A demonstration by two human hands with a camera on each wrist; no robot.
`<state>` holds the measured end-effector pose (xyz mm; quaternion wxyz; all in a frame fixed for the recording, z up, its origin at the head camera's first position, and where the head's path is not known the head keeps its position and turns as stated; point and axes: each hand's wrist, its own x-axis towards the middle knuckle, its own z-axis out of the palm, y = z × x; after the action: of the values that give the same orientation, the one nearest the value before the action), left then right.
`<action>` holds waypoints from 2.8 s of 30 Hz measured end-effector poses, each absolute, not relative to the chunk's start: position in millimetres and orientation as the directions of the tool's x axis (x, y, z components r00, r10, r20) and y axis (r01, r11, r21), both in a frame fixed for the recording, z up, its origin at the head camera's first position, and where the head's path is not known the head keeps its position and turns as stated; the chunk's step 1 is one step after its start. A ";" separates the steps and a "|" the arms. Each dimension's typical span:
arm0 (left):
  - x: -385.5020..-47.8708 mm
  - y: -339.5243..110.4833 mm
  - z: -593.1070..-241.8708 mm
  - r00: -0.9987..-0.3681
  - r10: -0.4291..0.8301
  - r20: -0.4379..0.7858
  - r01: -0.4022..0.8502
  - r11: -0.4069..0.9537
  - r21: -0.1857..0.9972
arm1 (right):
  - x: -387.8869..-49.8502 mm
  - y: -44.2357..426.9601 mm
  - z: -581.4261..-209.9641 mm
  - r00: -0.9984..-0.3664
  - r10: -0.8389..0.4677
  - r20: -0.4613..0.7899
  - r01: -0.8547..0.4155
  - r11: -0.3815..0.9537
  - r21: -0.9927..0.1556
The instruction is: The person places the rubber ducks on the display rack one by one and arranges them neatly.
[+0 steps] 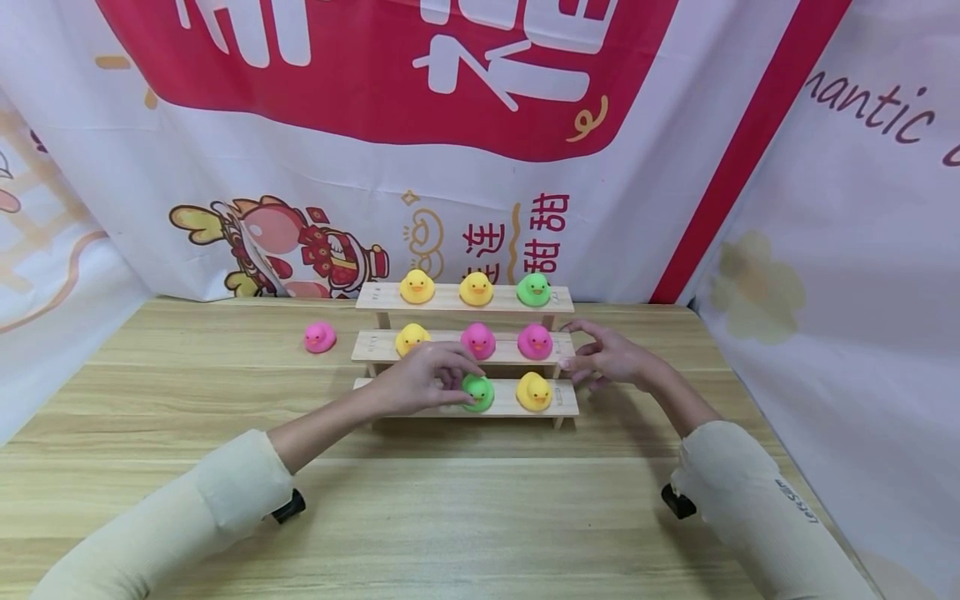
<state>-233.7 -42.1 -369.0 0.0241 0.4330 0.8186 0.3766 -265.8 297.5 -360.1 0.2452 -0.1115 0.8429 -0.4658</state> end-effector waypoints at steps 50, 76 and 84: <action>-228.6 -172.7 -358.6 -0.733 0.596 0.328 0.634 0.423 0.648 | -265.2 298.3 -360.3 -0.853 -0.415 -0.315 0.044 0.545 -0.837; -268.6 -227.6 -369.7 -0.869 0.401 0.292 0.491 0.615 0.618 | -265.8 297.7 -360.0 -0.857 -0.417 -0.303 0.028 0.549 -0.836; -283.8 -238.3 -375.6 -0.898 0.370 0.239 0.437 0.679 0.590 | -266.2 297.6 -359.5 -0.856 -0.412 -0.313 0.038 0.554 -0.832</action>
<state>-283.8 -238.3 -375.6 -0.0501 0.2203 0.9150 0.3343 -266.2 297.6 -359.5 0.2449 -0.1106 0.8468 -0.4590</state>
